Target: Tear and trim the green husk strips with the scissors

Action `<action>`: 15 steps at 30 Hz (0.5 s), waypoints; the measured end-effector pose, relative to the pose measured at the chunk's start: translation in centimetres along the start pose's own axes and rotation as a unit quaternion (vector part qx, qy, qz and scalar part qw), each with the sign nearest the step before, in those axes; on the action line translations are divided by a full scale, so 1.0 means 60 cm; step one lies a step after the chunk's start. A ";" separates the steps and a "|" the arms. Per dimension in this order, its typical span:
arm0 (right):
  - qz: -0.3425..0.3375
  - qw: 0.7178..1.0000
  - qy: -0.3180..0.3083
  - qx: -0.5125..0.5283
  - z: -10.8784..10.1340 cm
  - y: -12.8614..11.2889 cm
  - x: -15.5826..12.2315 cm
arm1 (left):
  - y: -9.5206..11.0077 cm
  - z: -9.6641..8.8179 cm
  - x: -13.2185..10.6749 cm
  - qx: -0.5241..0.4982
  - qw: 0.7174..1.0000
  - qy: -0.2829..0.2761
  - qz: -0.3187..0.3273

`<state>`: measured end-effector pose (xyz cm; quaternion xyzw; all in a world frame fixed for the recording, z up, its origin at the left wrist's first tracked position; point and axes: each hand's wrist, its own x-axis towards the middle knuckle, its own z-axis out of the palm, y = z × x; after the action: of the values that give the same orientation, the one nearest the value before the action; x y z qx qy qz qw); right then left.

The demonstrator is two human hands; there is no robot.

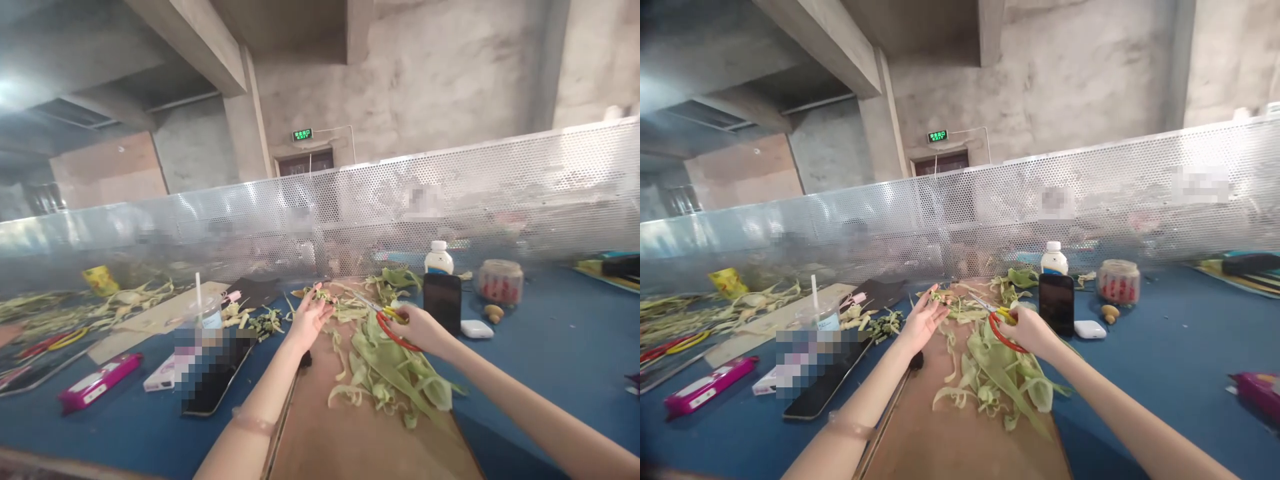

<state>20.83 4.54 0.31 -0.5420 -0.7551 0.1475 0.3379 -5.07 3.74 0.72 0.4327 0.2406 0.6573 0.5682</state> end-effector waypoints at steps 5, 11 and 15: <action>0.034 0.986 0.012 0.162 0.025 -0.049 -0.011 | 0.001 -0.007 -0.013 -0.017 0.999 0.028 -0.005; 0.003 0.967 0.022 0.255 0.042 -0.070 -0.027 | 0.003 0.000 -0.005 -0.058 0.998 0.021 -0.012; 0.018 0.970 -0.011 0.240 0.031 -0.062 -0.037 | 0.004 0.000 0.000 -0.082 0.996 0.020 0.004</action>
<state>17.33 1.39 0.38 -0.4568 -0.6913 0.3365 0.4474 -5.19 3.66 0.90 0.3722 0.1955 0.6855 0.5944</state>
